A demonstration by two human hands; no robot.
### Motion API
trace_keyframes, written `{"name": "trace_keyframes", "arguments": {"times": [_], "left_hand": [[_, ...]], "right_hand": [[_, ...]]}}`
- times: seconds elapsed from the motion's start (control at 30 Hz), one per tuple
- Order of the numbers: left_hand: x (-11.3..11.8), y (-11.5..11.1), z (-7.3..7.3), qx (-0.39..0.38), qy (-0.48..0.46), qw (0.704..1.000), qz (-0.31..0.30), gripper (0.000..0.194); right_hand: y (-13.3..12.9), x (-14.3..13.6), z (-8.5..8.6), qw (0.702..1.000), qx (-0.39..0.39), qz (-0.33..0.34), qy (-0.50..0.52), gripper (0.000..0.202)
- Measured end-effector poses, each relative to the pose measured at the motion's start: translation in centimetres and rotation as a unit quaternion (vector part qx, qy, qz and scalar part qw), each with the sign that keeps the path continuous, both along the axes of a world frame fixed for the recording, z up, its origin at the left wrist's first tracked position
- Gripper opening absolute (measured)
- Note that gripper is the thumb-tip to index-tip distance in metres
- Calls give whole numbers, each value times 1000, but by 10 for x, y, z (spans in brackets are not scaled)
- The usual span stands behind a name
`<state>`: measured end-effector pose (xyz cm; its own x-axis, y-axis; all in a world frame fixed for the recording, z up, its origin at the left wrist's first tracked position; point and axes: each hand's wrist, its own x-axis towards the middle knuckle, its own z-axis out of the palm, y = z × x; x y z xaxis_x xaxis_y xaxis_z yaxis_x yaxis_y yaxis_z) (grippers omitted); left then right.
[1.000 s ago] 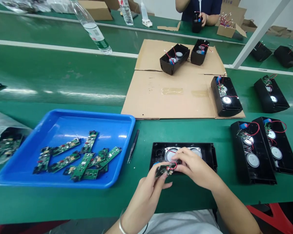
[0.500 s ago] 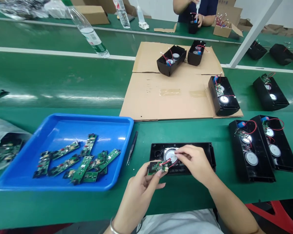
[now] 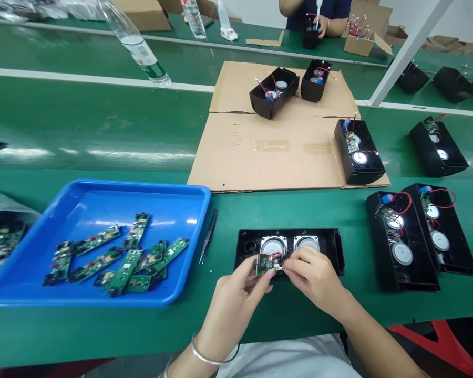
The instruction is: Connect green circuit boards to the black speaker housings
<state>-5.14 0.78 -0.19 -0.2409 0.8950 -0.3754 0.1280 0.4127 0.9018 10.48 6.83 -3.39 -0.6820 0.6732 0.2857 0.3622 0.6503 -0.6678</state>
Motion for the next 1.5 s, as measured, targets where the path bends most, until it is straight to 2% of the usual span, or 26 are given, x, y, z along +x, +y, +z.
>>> {"name": "trace_keyframes", "arguments": {"times": [0.2, 0.43, 0.5, 0.7, 0.87, 1.0, 1.1, 1.17, 1.2, 1.33, 1.37, 1.43, 1.5], "left_hand": [[1, 4, 0, 3, -22, 1000, -10, 16], [0, 6, -3, -4, -36, 999, -21, 16], [0, 5, -5, 11, -21, 999, -34, 15], [-2, 0, -9, 115, 80, 987, -74, 15], [1, -3, -11, 135, 110, 983, -58, 17], [4, -1, -13, 145, 116, 981, -59, 17], [4, 2, -13, 151, 118, 979, -66, 17], [2, 3, -11, 143, 110, 981, -68, 16], [1, 3, -11, 136, 107, 983, -63, 15], [-4, 2, -9, 107, 106, 988, -19, 10], [-5, 2, -9, 97, 98, 990, -10, 9], [-6, 3, -9, 71, 70, 995, 11, 13], [-8, 4, -7, 41, 30, 998, 34, 29]], "right_hand": [[2, 1, 5, 999, 37, 14, -20, 26], [3, 0, 5, 987, 151, 30, -42, 31], [1, -1, 3, 989, 142, 16, -38, 31], [-4, -6, 0, 997, 44, -66, -18, 29], [0, -7, 4, 996, 71, -42, -36, 34], [0, -9, 0, 995, 79, -60, -20, 34], [-2, -8, -1, 994, 74, -77, -17, 26], [-1, 0, 5, 994, 63, -73, -52, 18], [1, 5, 11, 993, 60, -69, -81, 23], [17, 30, 33, 966, 90, -39, -238, 93], [22, 34, 36, 956, 94, -24, -277, 105], [29, 38, 36, 937, 91, 5, -337, 113], [30, 38, 31, 930, 86, 17, -357, 107]]}}
